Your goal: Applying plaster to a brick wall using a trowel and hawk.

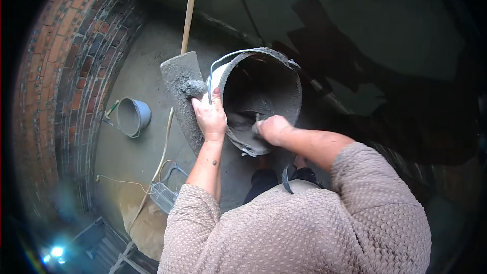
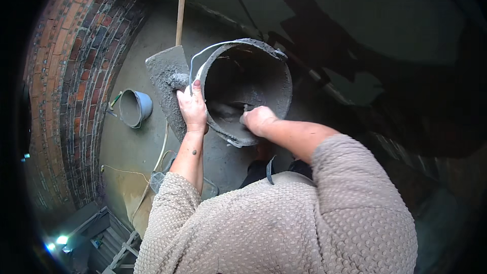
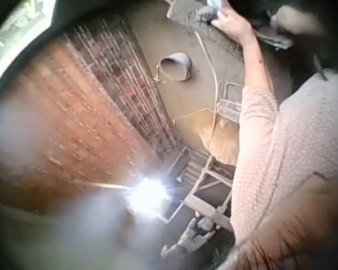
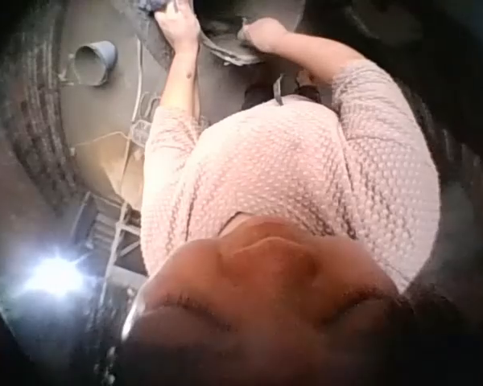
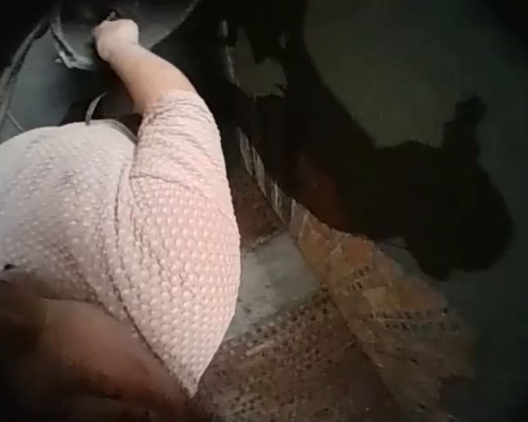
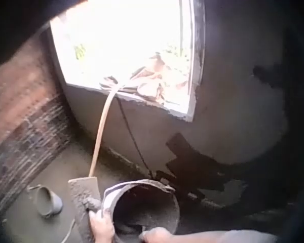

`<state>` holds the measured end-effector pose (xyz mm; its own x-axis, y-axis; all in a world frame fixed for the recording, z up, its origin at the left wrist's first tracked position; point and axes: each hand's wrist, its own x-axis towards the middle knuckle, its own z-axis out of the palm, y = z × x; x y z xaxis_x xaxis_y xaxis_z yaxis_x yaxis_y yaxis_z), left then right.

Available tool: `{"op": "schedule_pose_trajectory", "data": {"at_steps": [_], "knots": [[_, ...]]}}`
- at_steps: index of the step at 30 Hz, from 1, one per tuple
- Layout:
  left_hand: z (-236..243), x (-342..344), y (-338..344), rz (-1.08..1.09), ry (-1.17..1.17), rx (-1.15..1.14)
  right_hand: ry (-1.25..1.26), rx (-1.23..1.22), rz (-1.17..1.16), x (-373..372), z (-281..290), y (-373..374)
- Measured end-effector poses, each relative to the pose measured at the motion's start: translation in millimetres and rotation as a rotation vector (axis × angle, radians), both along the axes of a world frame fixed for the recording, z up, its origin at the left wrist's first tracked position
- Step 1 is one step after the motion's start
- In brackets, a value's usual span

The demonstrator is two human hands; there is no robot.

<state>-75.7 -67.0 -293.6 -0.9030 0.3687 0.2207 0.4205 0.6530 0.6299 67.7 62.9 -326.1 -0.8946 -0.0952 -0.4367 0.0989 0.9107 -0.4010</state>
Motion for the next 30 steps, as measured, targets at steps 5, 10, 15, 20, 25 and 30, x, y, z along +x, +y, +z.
{"op": "schedule_pose_trajectory", "data": {"at_steps": [5, 10, 15, 20, 25, 30], "knots": [[2, 8, -11, -0.017, 0.058, -0.028, 0.035, 0.155, -0.064, 46, -5, 58], [2, 23, 4, -0.008, 0.062, 0.018, 0.142, 0.407, -0.451, 49, -48, 60], [4, 34, 14, -0.024, 0.072, -0.015, -0.436, -0.353, -0.672, 30, -54, -3], [8, 29, 13, -0.081, 0.116, -0.006, -0.621, -1.113, -0.84, 13, -38, 5], [4, 24, 17, -0.047, 0.064, -0.02, -0.575, -1.375, -1.273, 17, -22, 30], [6, 19, 14, -0.027, 0.05, -0.062, -0.301, -0.094, -0.282, 21, 20, 66]]}}
